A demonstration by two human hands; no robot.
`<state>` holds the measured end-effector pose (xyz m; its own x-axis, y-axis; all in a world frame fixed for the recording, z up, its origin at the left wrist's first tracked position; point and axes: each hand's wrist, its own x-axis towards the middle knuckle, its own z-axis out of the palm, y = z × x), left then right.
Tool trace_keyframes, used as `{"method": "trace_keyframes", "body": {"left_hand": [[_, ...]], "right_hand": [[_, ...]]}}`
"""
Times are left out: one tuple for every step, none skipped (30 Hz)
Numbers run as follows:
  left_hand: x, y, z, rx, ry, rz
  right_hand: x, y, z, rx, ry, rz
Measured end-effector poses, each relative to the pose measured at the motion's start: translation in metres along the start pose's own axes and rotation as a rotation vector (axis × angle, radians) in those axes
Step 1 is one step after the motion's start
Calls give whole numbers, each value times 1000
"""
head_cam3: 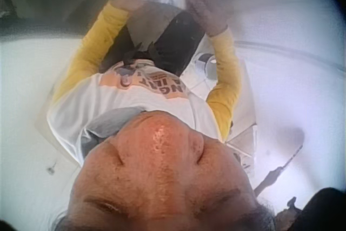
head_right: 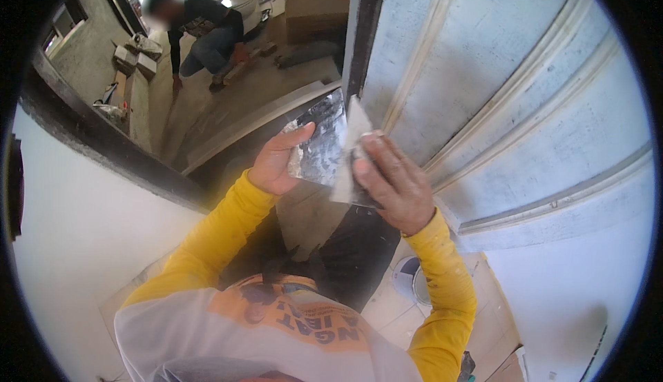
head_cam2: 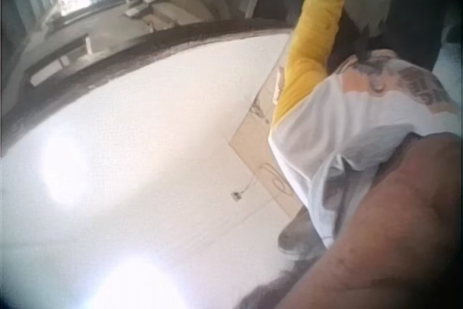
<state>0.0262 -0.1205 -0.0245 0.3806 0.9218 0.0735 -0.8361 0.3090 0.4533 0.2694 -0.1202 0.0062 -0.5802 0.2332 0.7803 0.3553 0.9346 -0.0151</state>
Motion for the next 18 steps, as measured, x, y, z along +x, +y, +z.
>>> {"method": "trace_keyframes", "body": {"left_hand": [[0,-1,2,-12,14,-17],[-1,0,6,-23,29,-32],[-1,0,9,-34,45,-44],[-3,2,10,-25,64,-55],[-5,4,9,10,70,-29],[-7,6,8,45,77,-1],[-9,6,6,81,83,19],[-11,6,9,73,66,19],[-13,5,11,45,64,19],[-13,8,14,28,60,32],[-12,12,15,11,56,44],[-8,14,2,26,51,70],[-5,15,6,227,92,253],[-1,12,12,424,125,436],[2,10,16,618,155,621],[2,13,3,813,176,657],[1,17,-11,1006,207,695],[2,18,-21,1163,238,745]], "right_hand": [[-3,-1,5,-7,-51,-48],[-5,-5,10,-48,-80,-27],[-6,-9,16,-86,-110,-8],[-7,-12,20,-121,-141,6],[-7,-11,22,-173,-171,57],[-7,-10,23,-224,-200,107],[-9,-9,25,-278,-229,164],[-15,2,26,-245,-248,250],[-23,11,25,-278,-312,220],[-25,21,25,-307,-364,179],[-27,26,25,-337,-417,138],[-30,24,27,-141,-330,370],[-30,13,29,59,-235,597],[-30,6,28,259,-132,816],[-28,5,25,661,12,998],[-26,2,21,1077,171,1150],[-28,-2,22,1196,214,1164],[-28,-6,23,1313,257,1177]]}}
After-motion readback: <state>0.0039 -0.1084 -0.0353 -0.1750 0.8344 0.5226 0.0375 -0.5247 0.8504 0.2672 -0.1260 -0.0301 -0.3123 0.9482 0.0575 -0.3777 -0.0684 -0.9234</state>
